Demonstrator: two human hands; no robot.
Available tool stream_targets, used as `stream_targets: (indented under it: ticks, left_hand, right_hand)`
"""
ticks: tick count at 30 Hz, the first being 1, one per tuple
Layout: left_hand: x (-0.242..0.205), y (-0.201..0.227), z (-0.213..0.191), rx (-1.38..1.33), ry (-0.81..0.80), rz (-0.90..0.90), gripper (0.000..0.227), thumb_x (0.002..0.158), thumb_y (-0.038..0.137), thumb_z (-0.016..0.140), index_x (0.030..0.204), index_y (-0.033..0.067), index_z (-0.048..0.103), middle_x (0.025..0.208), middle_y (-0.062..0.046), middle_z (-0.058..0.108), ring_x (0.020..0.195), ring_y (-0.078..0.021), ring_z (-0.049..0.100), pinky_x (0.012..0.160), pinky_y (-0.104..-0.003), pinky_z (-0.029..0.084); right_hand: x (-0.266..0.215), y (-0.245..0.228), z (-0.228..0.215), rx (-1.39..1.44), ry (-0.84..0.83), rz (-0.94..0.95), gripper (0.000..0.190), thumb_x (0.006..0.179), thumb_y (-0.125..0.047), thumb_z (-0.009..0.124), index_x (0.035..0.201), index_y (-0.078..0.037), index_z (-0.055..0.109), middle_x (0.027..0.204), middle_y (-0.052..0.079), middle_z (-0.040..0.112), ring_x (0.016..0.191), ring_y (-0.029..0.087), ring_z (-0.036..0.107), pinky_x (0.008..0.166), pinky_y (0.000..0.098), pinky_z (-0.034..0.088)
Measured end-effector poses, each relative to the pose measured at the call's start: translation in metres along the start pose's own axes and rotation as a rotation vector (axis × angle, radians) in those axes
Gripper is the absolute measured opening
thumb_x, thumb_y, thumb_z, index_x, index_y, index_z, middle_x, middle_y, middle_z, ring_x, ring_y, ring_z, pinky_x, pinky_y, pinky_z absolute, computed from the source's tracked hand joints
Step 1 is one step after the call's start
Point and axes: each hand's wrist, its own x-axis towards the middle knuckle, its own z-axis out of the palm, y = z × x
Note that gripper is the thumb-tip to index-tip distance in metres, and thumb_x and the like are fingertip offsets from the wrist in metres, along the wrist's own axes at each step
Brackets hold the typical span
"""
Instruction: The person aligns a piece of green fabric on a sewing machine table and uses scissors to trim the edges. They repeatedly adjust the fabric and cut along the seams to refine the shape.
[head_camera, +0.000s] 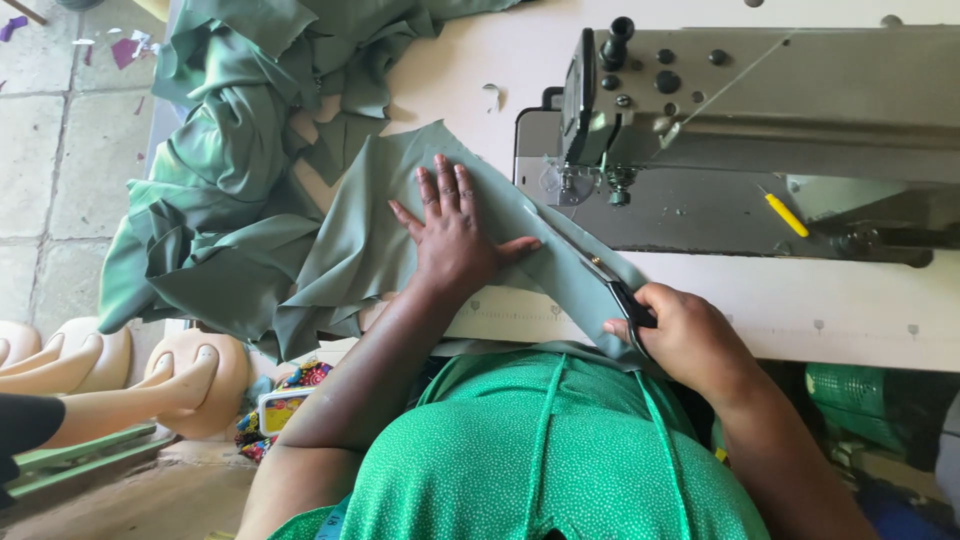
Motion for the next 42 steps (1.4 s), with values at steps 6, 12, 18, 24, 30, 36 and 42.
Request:
stream_targets:
  ticks: [6, 12, 18, 24, 30, 36, 42]
  left_hand:
    - [0.006, -0.010, 0.021, -0.067, 0.127, 0.067, 0.137, 0.066, 0.088, 0.071, 0.162, 0.0005, 0.027, 0.170, -0.023, 0.016, 0.156, -0.0483, 0.014, 0.110, -0.085, 0.009]
    - [0.002, -0.036, 0.035, -0.477, 0.450, 0.222, 0.090, 0.078, 0.050, 0.088, 0.146, 0.0012, 0.054, 0.157, -0.024, 0.045, 0.146, -0.0459, 0.041, 0.116, -0.074, 0.024]
    - [-0.047, -0.027, 0.071, -1.726, 0.259, 0.185, 0.044, 0.107, 0.007, 0.053, 0.150, 0.0107, 0.042, 0.158, -0.010, 0.042, 0.150, -0.0301, 0.038, 0.124, -0.048, 0.030]
    - [-0.076, -0.009, 0.066, -2.212, -0.038, 0.004, 0.029, 0.111, 0.023, 0.042, 0.133, 0.0092, 0.056, 0.144, -0.009, 0.055, 0.137, -0.0326, 0.056, 0.118, -0.047, 0.044]
    - [-0.062, -0.009, 0.084, -2.408, -0.479, 0.273, 0.083, 0.097, 0.069, 0.039, 0.141, 0.0012, 0.056, 0.152, -0.029, 0.051, 0.140, -0.0454, 0.051, 0.117, -0.055, 0.040]
    - [-0.045, -0.017, 0.065, -2.567, -0.310, 0.397, 0.072, 0.094, 0.060, 0.056, 0.150, 0.0141, 0.051, 0.152, -0.021, 0.053, 0.139, -0.0443, 0.052, 0.124, -0.066, 0.030]
    - [-0.032, -0.015, 0.040, -2.455, -0.167, 0.351, 0.057, 0.101, 0.030, 0.058, 0.152, 0.0071, 0.046, 0.144, -0.023, 0.061, 0.131, -0.0399, 0.062, 0.111, -0.052, 0.051]
  right_hand:
    - [0.001, 0.014, 0.013, 0.016, 0.094, -0.059, 0.042, 0.074, -0.050, 0.086, 0.101, -0.021, 0.076, 0.085, 0.005, 0.079, 0.092, 0.026, 0.076, 0.075, 0.0426, 0.058]
    - [-0.011, 0.021, 0.017, 0.051, 0.218, -0.240, 0.048, 0.076, -0.045, 0.087, 0.111, -0.015, 0.072, 0.097, 0.011, 0.079, 0.101, 0.031, 0.075, 0.084, 0.0433, 0.061]
    - [-0.025, 0.021, 0.012, 0.146, 0.156, -0.264, 0.051, 0.074, -0.051, 0.089, 0.107, -0.016, 0.070, 0.091, 0.011, 0.076, 0.094, 0.032, 0.074, 0.078, 0.0422, 0.058]
    - [-0.034, 0.011, 0.016, 0.297, 0.070, -0.354, 0.041, 0.074, -0.045, 0.091, 0.100, -0.019, 0.073, 0.081, 0.005, 0.074, 0.082, 0.024, 0.071, 0.073, 0.0362, 0.056]
    - [-0.042, 0.002, 0.018, 0.554, -0.074, -0.395, 0.037, 0.075, -0.037, 0.093, 0.096, -0.014, 0.072, 0.076, 0.005, 0.074, 0.076, 0.014, 0.066, 0.072, 0.0310, 0.055]
    - [-0.042, 0.005, 0.021, 0.672, -0.167, -0.403, 0.036, 0.073, -0.031, 0.095, 0.095, -0.011, 0.075, 0.076, 0.010, 0.077, 0.075, 0.016, 0.070, 0.072, 0.0318, 0.058]
    - [-0.029, 0.024, 0.035, 0.493, -0.099, -0.243, 0.047, 0.072, -0.039, 0.092, 0.104, -0.007, 0.077, 0.087, 0.021, 0.081, 0.088, 0.035, 0.078, 0.083, 0.0461, 0.061]
